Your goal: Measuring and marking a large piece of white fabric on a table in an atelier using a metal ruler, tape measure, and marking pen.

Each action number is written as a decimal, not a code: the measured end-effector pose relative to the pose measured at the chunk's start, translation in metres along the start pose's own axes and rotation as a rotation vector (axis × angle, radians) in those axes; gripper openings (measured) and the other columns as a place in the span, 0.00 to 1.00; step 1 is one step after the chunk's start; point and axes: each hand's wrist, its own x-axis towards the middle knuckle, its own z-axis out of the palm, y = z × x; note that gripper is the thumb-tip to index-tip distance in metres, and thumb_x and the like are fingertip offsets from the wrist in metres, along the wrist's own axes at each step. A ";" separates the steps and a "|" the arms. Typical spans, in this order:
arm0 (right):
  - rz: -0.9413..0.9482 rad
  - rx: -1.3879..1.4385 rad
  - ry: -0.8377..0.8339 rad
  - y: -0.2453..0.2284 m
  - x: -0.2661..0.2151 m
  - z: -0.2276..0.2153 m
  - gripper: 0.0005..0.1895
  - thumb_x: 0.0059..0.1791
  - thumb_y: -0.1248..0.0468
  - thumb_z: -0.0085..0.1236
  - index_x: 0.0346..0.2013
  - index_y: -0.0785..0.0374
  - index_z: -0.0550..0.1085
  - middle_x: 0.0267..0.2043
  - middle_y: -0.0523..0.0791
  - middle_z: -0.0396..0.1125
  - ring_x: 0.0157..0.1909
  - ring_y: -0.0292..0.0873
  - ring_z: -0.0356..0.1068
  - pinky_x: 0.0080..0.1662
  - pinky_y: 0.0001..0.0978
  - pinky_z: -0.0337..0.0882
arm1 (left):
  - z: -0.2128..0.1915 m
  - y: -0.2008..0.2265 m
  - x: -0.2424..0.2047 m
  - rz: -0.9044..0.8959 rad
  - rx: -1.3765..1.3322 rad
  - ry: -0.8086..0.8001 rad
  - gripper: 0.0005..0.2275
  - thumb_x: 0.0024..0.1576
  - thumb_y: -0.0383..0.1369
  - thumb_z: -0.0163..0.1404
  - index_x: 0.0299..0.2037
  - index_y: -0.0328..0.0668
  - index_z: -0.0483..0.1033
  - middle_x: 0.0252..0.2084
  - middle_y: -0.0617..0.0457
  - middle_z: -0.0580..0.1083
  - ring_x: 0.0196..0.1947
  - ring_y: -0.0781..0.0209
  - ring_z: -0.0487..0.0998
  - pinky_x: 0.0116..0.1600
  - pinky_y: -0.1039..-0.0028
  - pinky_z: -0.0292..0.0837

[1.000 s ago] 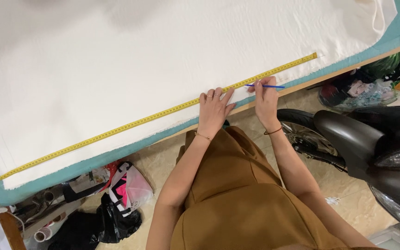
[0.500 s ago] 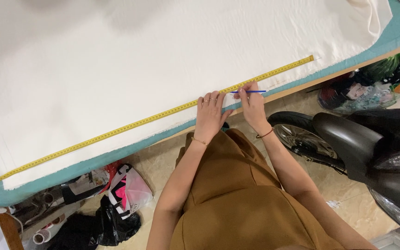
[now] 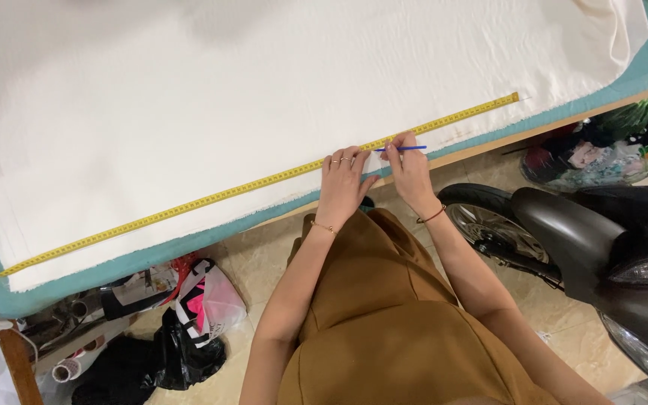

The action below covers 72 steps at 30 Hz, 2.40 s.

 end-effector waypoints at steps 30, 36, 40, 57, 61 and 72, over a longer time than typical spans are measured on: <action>-0.155 -0.059 0.168 0.003 0.011 -0.056 0.14 0.64 0.63 0.37 0.46 0.71 0.68 0.42 0.51 0.66 0.42 0.49 0.68 0.45 0.36 0.69 | -0.001 0.008 0.007 -0.034 -0.015 -0.013 0.20 0.57 0.38 0.59 0.56 0.40 0.73 0.56 0.48 0.70 0.58 0.48 0.68 0.64 0.54 0.58; -0.128 -0.127 0.307 0.033 0.016 -0.088 0.14 0.65 0.64 0.37 0.46 0.71 0.69 0.44 0.53 0.65 0.42 0.46 0.66 0.45 0.38 0.68 | 0.009 0.008 0.010 -0.046 0.005 -0.014 0.19 0.56 0.38 0.59 0.54 0.40 0.74 0.55 0.49 0.70 0.57 0.49 0.69 0.64 0.53 0.58; 0.084 -0.047 0.305 0.065 0.019 -0.110 0.13 0.63 0.64 0.36 0.47 0.70 0.68 0.44 0.49 0.67 0.38 0.43 0.66 0.44 0.35 0.70 | 0.008 0.010 0.012 -0.046 0.027 -0.011 0.18 0.56 0.37 0.60 0.54 0.41 0.74 0.54 0.50 0.70 0.56 0.49 0.69 0.63 0.53 0.59; -0.028 -0.536 0.305 0.130 0.039 -0.158 0.10 0.59 0.66 0.58 0.51 0.70 0.73 0.55 0.56 0.61 0.59 0.58 0.60 0.59 0.51 0.62 | 0.025 0.004 0.013 -0.229 0.041 -0.129 0.17 0.62 0.46 0.49 0.55 0.46 0.73 0.55 0.52 0.72 0.61 0.53 0.69 0.69 0.52 0.58; -0.020 -0.517 0.289 0.157 0.054 -0.162 0.09 0.59 0.66 0.57 0.50 0.70 0.73 0.55 0.55 0.59 0.59 0.57 0.59 0.60 0.51 0.61 | 0.025 0.007 0.012 -0.244 0.061 -0.083 0.18 0.62 0.47 0.49 0.54 0.45 0.73 0.54 0.51 0.71 0.59 0.52 0.69 0.67 0.51 0.57; -0.026 -0.601 0.262 0.152 0.057 -0.167 0.08 0.59 0.66 0.58 0.49 0.69 0.73 0.55 0.53 0.58 0.59 0.55 0.56 0.63 0.52 0.57 | 0.030 0.014 0.016 -0.300 0.072 -0.049 0.13 0.61 0.42 0.53 0.50 0.45 0.73 0.50 0.52 0.73 0.55 0.53 0.71 0.65 0.54 0.57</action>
